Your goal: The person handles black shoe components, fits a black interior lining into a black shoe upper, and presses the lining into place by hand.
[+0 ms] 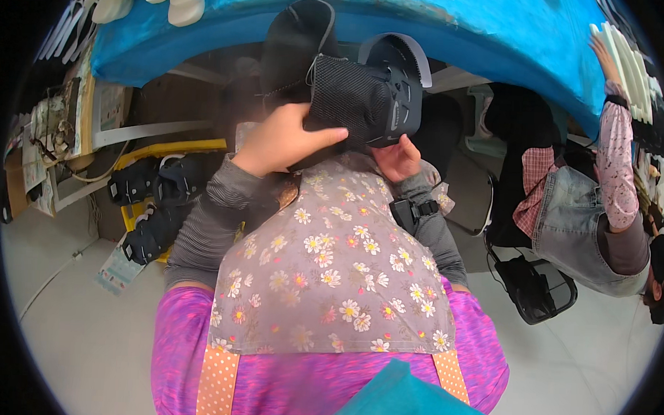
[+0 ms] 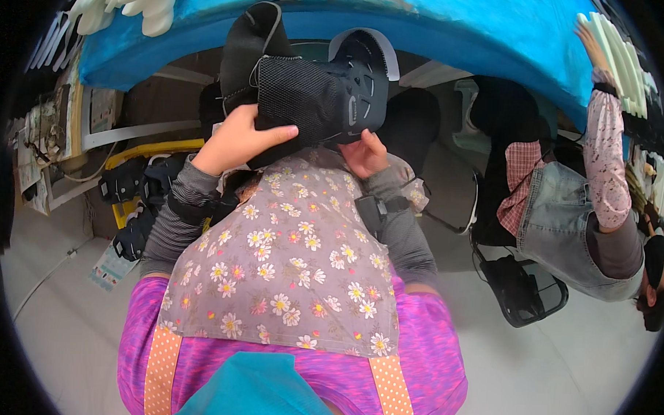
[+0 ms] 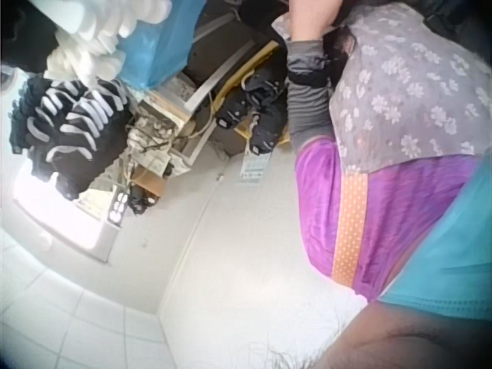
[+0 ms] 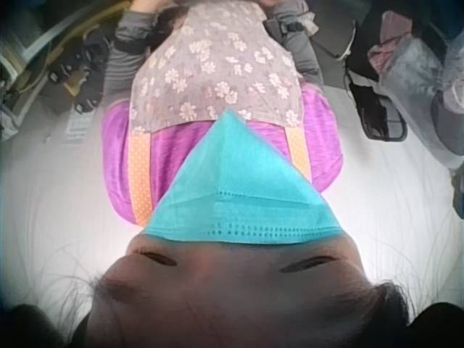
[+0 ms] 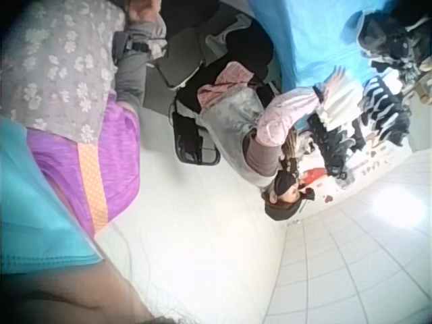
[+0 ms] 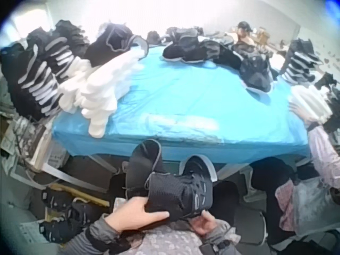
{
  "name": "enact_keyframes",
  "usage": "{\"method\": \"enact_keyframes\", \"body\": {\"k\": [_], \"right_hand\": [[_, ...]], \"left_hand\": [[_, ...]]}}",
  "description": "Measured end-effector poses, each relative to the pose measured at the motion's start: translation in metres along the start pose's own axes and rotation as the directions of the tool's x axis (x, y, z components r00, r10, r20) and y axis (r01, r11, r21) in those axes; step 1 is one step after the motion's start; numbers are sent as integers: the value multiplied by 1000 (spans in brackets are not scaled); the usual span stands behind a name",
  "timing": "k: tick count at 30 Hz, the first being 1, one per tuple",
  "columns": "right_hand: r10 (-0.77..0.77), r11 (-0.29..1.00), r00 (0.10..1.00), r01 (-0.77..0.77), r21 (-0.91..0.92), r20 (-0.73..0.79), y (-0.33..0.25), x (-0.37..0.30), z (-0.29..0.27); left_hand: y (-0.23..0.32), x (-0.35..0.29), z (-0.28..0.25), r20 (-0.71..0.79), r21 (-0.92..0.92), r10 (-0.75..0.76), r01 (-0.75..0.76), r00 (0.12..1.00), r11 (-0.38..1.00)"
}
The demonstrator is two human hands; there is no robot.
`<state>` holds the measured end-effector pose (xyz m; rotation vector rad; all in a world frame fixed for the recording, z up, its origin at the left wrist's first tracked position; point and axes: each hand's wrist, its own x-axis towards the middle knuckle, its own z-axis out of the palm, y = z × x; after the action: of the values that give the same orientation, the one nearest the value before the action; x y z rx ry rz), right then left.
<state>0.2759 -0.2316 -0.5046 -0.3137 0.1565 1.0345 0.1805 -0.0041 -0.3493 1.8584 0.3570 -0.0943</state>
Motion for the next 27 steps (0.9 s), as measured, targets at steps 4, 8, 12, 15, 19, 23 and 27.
{"method": "enact_keyframes", "body": {"k": [4,8,12,15,19,23,27], "right_hand": [[-4,956,1000,10,-294,19,-8,-2,32],[-131,882,989,150,-447,73,-11,-5,64],[-169,927,984,178,-329,55,-12,0,76],[-228,942,974,217,-255,-14,-9,2,68],[-213,936,977,208,-286,14,-5,9,67],[-214,939,977,199,-281,-23,-1,10,69],[-201,947,979,199,-252,20,-2,14,66]], "left_hand": [[24,4,-6,-92,293,73,-43,993,955],[65,18,-2,-212,588,348,-165,913,792],[50,70,17,-268,741,498,-154,825,653],[44,99,26,-188,793,357,-72,915,604],[18,124,19,-118,812,351,-113,929,572],[9,138,23,22,863,284,-162,959,479],[4,157,31,84,874,249,-191,965,447]]}}
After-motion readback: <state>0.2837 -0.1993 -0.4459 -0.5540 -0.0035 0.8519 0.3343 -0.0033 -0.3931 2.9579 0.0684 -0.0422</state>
